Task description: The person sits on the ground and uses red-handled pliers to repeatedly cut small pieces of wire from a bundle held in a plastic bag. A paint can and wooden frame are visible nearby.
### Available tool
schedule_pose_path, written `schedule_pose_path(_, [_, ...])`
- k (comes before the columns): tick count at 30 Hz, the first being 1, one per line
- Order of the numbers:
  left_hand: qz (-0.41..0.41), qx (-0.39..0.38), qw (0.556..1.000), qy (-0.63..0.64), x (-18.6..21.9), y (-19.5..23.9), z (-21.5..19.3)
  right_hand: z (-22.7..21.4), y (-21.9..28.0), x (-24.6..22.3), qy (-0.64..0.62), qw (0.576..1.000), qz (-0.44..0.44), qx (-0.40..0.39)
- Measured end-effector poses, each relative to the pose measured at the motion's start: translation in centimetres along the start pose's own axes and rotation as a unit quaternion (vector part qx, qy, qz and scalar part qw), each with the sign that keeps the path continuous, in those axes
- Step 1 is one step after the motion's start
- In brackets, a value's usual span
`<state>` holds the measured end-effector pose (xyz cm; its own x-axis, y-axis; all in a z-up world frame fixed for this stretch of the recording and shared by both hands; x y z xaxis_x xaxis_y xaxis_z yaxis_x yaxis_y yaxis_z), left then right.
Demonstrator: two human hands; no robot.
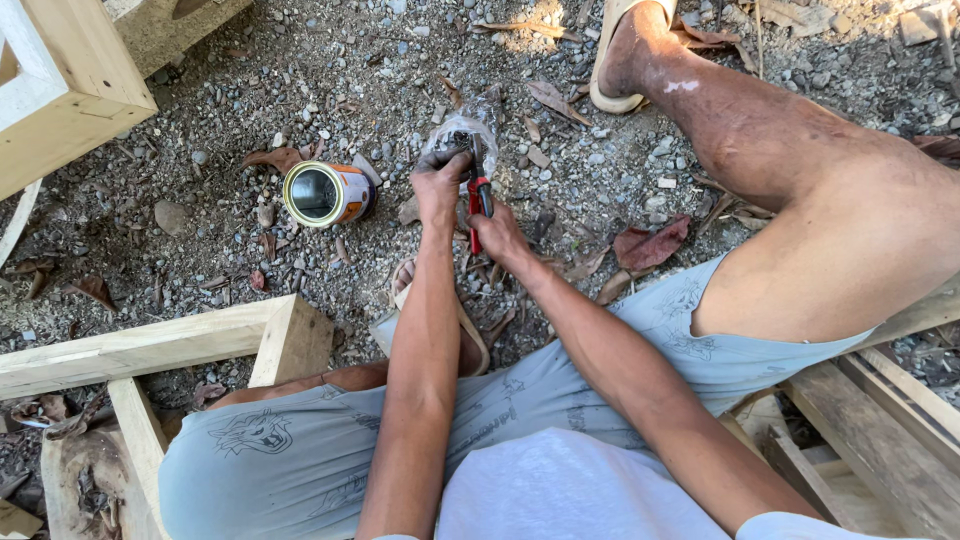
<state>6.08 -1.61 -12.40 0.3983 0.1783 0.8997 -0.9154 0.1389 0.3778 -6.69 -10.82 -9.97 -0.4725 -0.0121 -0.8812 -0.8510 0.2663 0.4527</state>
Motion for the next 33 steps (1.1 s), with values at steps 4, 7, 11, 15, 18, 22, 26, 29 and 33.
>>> schedule_pose_path(4, [0.039,-0.004,0.997,-0.074,0.4,-0.4,0.0,-0.6,-0.2,-0.2,0.051,0.998,-0.005,0.032])
schedule_pose_path(7, [0.043,-0.002,0.994,-0.105,0.0,-0.4,-0.3,-0.8,-0.1,0.5,0.049,0.998,0.031,0.034])
schedule_pose_path(11, [0.048,-0.013,0.994,-0.095,-0.3,-0.5,-0.3,-0.8,-0.2,0.9,0.031,0.998,0.047,0.026])
schedule_pose_path(15, [0.035,-0.026,0.996,-0.083,-0.4,-0.9,-0.5,-0.4,-0.6,1.5,0.010,0.999,0.042,0.033])
schedule_pose_path(18, [0.031,-0.030,0.995,-0.087,-0.1,-0.8,-0.4,0.5,-0.7,2.9,-0.101,0.990,0.098,0.007])
schedule_pose_path(22, [0.035,-0.048,0.996,-0.060,0.8,-0.6,0.9,0.6,-0.6,3.3,-0.112,0.987,0.117,0.005])
schedule_pose_path(26, [0.025,-0.056,0.997,-0.048,1.7,-0.5,2.0,-0.3,-0.8,2.5,-0.073,0.993,0.081,0.036])
schedule_pose_path(29, [0.039,-0.083,0.996,0.007,2.7,-0.4,2.9,-1.4,-0.8,1.2,-0.020,0.996,0.023,0.083])
schedule_pose_path(33, [0.049,-0.097,0.994,0.009,3.4,-0.2,3.6,-2.1,-0.3,0.8,-0.004,0.991,0.010,0.130])
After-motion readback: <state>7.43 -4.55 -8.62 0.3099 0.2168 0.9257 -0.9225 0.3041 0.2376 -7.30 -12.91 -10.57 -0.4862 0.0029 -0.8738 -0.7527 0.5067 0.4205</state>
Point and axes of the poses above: each hand's wrist, its own y-axis away from the middle knuckle, its own z-axis out of the palm, x = y × z, the point moved 9 cm from there along -y, towards the middle knuckle, and after that the axes turned 5 degrees about y, right-handed, at the moved point
